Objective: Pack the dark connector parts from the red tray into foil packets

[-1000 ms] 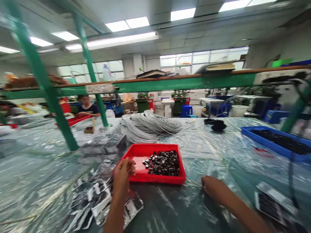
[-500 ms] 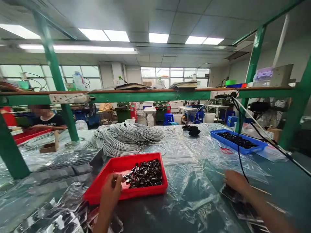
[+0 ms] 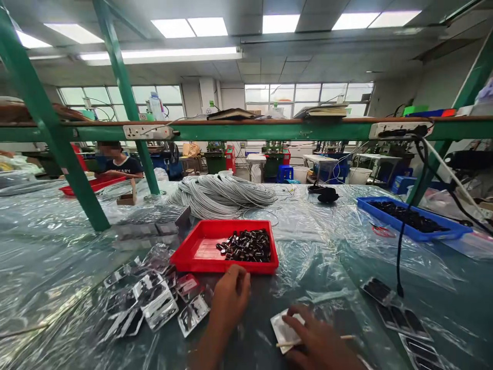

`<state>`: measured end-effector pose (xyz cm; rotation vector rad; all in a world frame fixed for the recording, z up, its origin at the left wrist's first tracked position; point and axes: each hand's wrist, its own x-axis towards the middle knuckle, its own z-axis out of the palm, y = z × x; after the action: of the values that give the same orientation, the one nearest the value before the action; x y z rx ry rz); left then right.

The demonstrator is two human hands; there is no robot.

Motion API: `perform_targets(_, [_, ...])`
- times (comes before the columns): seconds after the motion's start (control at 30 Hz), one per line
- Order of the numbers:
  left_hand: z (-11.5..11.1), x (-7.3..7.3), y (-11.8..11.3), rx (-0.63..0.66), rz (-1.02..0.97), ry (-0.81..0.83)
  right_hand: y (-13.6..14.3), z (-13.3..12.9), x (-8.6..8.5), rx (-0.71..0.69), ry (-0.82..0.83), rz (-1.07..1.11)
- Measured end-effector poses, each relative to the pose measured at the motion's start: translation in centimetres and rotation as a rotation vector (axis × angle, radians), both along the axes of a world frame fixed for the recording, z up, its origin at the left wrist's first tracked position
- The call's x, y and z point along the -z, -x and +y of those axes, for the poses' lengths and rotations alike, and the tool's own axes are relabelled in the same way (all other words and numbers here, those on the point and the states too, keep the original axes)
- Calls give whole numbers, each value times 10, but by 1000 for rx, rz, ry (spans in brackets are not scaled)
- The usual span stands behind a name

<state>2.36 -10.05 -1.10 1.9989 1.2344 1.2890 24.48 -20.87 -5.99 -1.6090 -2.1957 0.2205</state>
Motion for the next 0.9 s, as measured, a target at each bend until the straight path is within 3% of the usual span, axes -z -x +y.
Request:
perform_targets(0.13, [-58, 27, -18, 58, 185, 175, -11, 0, -44, 131, 0, 648])
perform_targets(0.23, [-75, 38, -38, 102, 343, 316, -2, 23, -63, 180, 89, 1220])
perform_targets(0.3, [-77, 40, -48, 126, 401, 363, 13, 39, -65, 134, 97, 1446])
perform_targets(0.37, [-76, 41, -52, 120, 402, 387, 29, 52, -63, 78, 92, 1506])
perform_targets(0.47, [-76, 42, -51, 97, 354, 405, 43, 61, -52, 13, 120, 1406])
perform_targets(0.57, [-79, 44, -48, 40, 341, 405, 51, 65, -34, -14, 257, 1306])
perform_targets(0.67, [-80, 45, -46, 0, 373, 400, 56, 69, -19, 4, 388, 1416])
perform_targets(0.77, [-80, 44, -46, 13, 378, 401, 61, 74, -13, -28, 375, 1566])
perform_targets(0.9, [-79, 42, -48, -20, 398, 362, 67, 75, -5, -39, 437, 1581])
